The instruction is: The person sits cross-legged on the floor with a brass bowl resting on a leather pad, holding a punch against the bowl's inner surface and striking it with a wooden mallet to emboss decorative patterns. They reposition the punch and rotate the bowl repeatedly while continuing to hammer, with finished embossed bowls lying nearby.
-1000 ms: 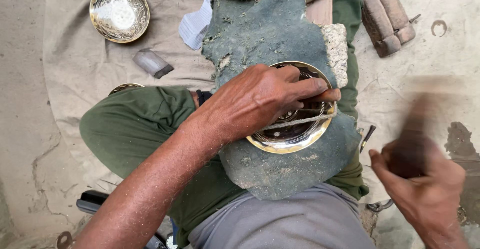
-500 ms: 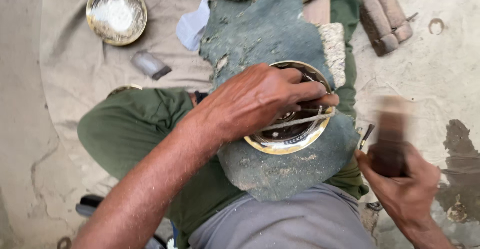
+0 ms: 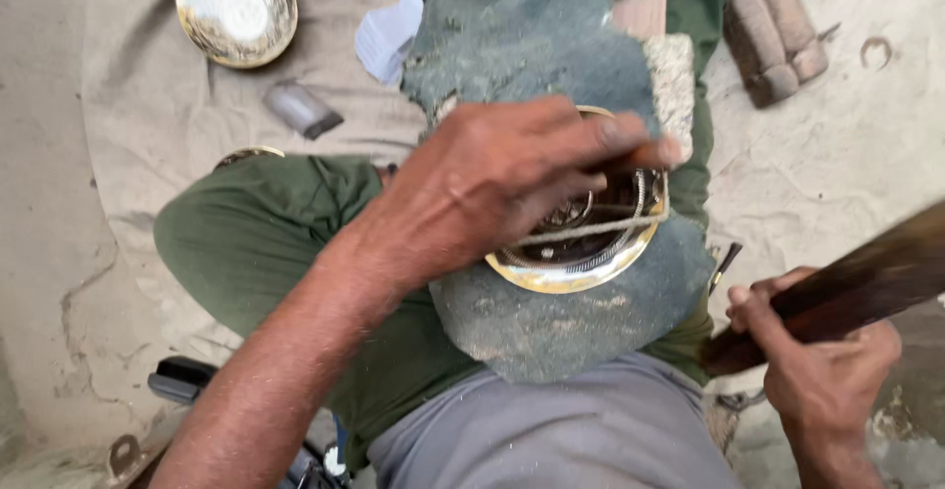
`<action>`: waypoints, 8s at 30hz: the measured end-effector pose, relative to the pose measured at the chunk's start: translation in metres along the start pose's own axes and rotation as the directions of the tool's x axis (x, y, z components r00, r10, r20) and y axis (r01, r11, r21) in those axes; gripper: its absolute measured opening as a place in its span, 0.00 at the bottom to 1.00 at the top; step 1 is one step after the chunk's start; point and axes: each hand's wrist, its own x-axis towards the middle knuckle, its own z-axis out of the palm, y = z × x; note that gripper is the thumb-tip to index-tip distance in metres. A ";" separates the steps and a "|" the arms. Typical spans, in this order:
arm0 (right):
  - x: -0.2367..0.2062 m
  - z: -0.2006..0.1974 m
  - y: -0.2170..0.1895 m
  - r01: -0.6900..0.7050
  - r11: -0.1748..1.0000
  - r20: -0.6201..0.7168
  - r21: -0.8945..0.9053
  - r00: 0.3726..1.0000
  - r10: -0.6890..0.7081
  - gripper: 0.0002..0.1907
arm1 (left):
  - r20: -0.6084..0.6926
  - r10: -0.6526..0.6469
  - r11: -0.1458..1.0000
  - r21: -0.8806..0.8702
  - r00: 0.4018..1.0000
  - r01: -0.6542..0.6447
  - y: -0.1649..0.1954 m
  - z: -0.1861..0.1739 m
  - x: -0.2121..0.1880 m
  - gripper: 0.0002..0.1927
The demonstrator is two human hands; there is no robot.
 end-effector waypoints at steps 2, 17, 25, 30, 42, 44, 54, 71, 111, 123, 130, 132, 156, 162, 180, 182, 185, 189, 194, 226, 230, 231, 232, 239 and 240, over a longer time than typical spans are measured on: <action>0.002 0.002 0.012 -0.158 0.942 -0.002 0.295 0.986 0.166 0.16 | -0.044 -0.042 0.999 0.005 0.998 0.043 -0.001 -0.002 -0.005 0.19; 0.029 -0.007 -0.040 -0.136 0.929 0.346 0.343 0.938 0.010 0.16 | -0.223 -0.239 0.971 -0.064 0.945 0.230 0.006 0.036 -0.021 0.23; 0.044 -0.006 -0.072 -0.145 0.944 0.179 -0.296 0.962 0.204 0.10 | -0.292 -0.300 0.953 -0.041 0.908 0.301 0.013 0.041 -0.025 0.25; 0.057 -0.003 -0.096 0.225 0.836 0.179 -0.501 0.972 -0.155 0.12 | -0.391 -0.318 0.942 -0.024 0.863 0.336 0.020 0.049 -0.029 0.25; 0.118 -0.004 -0.082 0.418 0.433 0.383 -0.798 0.908 -0.170 0.19 | -0.532 -0.350 0.909 0.006 0.771 0.417 0.026 0.068 -0.033 0.23; 0.121 0.000 -0.093 0.473 0.408 0.434 -0.781 0.881 -0.191 0.19 | -0.557 -0.339 0.909 0.013 0.758 0.416 0.026 0.070 -0.034 0.22; 0.111 0.012 -0.182 0.652 0.226 0.557 -0.724 0.746 -0.365 0.27 | -0.580 -0.400 0.896 -0.086 0.710 0.435 0.029 0.069 -0.034 0.21; 0.123 0.009 -0.158 0.621 0.449 0.508 -0.643 0.784 -0.356 0.21 | -0.587 -0.366 0.907 -0.051 0.722 0.419 0.028 0.073 -0.036 0.21; 0.118 0.010 -0.161 0.561 0.539 0.428 -0.628 0.828 -0.363 0.15 | -0.583 -0.354 0.913 -0.046 0.731 0.406 0.026 0.074 -0.036 0.21; 0.113 0.014 -0.165 0.587 0.525 0.432 -0.616 0.810 -0.397 0.20 | -0.583 -0.334 0.923 -0.043 0.741 0.382 0.026 0.073 -0.037 0.20; 0.115 0.015 -0.179 0.531 0.587 0.454 -0.611 0.843 -0.290 0.16 | -0.611 -0.285 0.943 -0.040 0.738 0.331 0.021 0.076 -0.038 0.22; 0.115 0.013 -0.173 0.533 0.380 0.514 -0.756 0.843 -0.160 0.17 | -0.601 -0.302 0.930 -0.013 0.740 0.368 0.022 0.075 -0.038 0.21; 0.008 0.030 0.011 0.316 0.932 -0.045 -0.177 0.943 -0.329 0.15 | -0.490 -0.629 0.778 -0.393 0.604 0.490 0.030 0.072 -0.107 0.23; 0.063 0.075 -0.037 0.578 0.777 0.046 -0.251 0.809 -0.587 0.12 | -0.431 -0.431 0.853 0.090 0.793 0.514 0.052 0.059 -0.097 0.19; 0.038 0.055 0.006 0.356 0.923 0.046 -0.147 0.935 -0.353 0.20 | -0.462 -0.345 0.907 0.061 0.817 0.418 0.062 0.038 -0.084 0.17; 0.029 0.040 0.019 0.382 0.855 0.191 -0.352 0.923 -0.334 0.34 | -0.468 -0.394 0.910 -0.081 0.791 0.406 0.061 0.039 -0.077 0.16; 0.009 0.046 0.040 0.205 0.931 0.313 -0.301 0.944 -0.107 0.54 | -0.422 -0.466 0.885 -0.234 0.778 0.404 0.049 0.045 -0.060 0.16; -0.006 0.048 0.050 0.128 0.976 0.250 -0.175 0.965 -0.082 0.53 | -0.387 -0.495 0.864 -0.318 0.778 0.391 0.033 0.057 -0.032 0.17; 0.002 -0.001 0.017 -0.206 0.807 0.161 0.553 0.977 0.139 0.48 | -0.416 -0.463 0.884 -0.282 0.783 0.372 0.032 0.065 -0.026 0.18; 0.120 -0.105 0.104 -0.152 0.825 0.191 -0.544 0.935 0.299 0.21 | -0.429 -0.326 0.935 -0.015 0.843 0.354 0.034 0.067 -0.019 0.20; 0.119 -0.099 0.077 -0.127 0.759 0.212 -0.638 0.919 0.332 0.21 | -0.483 -0.391 0.920 -0.175 0.783 0.352 0.038 0.058 -0.018 0.20; 0.120 -0.096 0.064 -0.102 0.710 0.224 -0.696 0.909 0.350 0.21 | -0.475 -0.422 0.907 -0.225 0.772 0.357 0.038 0.054 -0.019 0.20; 0.120 -0.092 0.051 -0.061 0.665 0.238 -0.744 0.906 0.349 0.21 | -0.463 -0.454 0.890 -0.275 0.761 0.364 0.038 0.053 -0.020 0.21; 0.096 -0.063 -0.023 0.006 0.996 0.211 -0.088 0.977 0.012 0.38 | -0.374 -0.416 0.905 -0.261 0.829 0.336 0.023 0.060 -0.016 0.24; 0.091 -0.061 -0.028 0.045 0.999 0.215 0.024 0.975 -0.049 0.38 | -0.366 -0.418 0.904 -0.261 0.832 0.339 0.022 0.062 -0.016 0.24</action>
